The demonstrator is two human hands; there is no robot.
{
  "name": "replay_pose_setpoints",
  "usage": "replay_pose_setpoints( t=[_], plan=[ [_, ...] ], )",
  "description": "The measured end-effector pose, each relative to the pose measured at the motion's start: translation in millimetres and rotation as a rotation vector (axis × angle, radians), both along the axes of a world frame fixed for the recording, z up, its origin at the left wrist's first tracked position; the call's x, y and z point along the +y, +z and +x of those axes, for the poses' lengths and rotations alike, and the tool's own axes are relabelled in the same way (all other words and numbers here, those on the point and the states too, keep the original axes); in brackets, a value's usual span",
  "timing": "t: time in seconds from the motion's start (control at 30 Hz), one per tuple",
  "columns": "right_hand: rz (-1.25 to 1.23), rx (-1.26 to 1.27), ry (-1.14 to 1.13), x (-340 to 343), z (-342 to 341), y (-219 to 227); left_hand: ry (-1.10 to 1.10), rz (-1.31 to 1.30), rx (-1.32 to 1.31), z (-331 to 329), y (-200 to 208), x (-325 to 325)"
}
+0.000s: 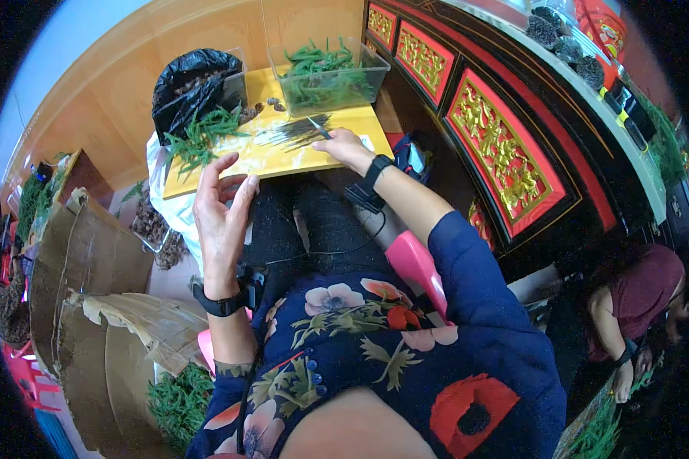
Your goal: Assembling artificial plants by attaching green leaves to a brown branch base.
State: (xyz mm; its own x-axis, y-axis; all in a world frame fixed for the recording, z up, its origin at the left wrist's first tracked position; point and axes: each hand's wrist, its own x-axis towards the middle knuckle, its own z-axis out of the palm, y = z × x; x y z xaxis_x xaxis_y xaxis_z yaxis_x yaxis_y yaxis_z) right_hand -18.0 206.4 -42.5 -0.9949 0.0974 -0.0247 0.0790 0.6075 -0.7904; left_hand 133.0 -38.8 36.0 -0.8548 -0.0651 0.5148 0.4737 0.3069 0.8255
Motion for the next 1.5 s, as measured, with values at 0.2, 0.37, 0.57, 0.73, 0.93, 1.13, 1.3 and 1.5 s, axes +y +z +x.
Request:
replay_pose_setpoints(
  t=[0.2,0.37,0.57,0.73,0.93,1.13,1.3,1.5],
  plan=[
    [0.382,0.04,-0.176,42.1,-0.8,-15.6,-0.035,0.099,-0.05,-3.5,-6.6,-2.1],
    [0.605,0.024,-0.298,42.7,-12.2,-29.2,-0.016,0.05,0.026,-6.3,-8.4,-0.3],
    [0.633,0.14,-0.267,42.1,-38.5,-33.5,0.006,0.076,-0.046,-4.8,-6.3,-3.1],
    [0.758,0.47,0.007,23.2,-51.1,-34.0,0.034,0.124,-0.079,-8.8,-8.2,-10.9],
    [0.762,0.528,0.359,-4.7,-69.3,-34.9,0.006,0.057,-0.076,-2.1,-14.7,4.1],
    [0.693,0.627,0.35,1.9,-83.5,-52.8,-0.065,0.021,-0.034,0.6,-13.4,21.5],
    [0.616,0.551,0.343,-4.1,-78.9,-39.4,-0.077,-0.03,-0.058,2.0,-13.6,24.2],
    [0.577,0.583,0.274,-1.2,-79.2,-37.4,-0.089,-0.068,-0.032,0.9,-16.8,27.8]
  ],
)
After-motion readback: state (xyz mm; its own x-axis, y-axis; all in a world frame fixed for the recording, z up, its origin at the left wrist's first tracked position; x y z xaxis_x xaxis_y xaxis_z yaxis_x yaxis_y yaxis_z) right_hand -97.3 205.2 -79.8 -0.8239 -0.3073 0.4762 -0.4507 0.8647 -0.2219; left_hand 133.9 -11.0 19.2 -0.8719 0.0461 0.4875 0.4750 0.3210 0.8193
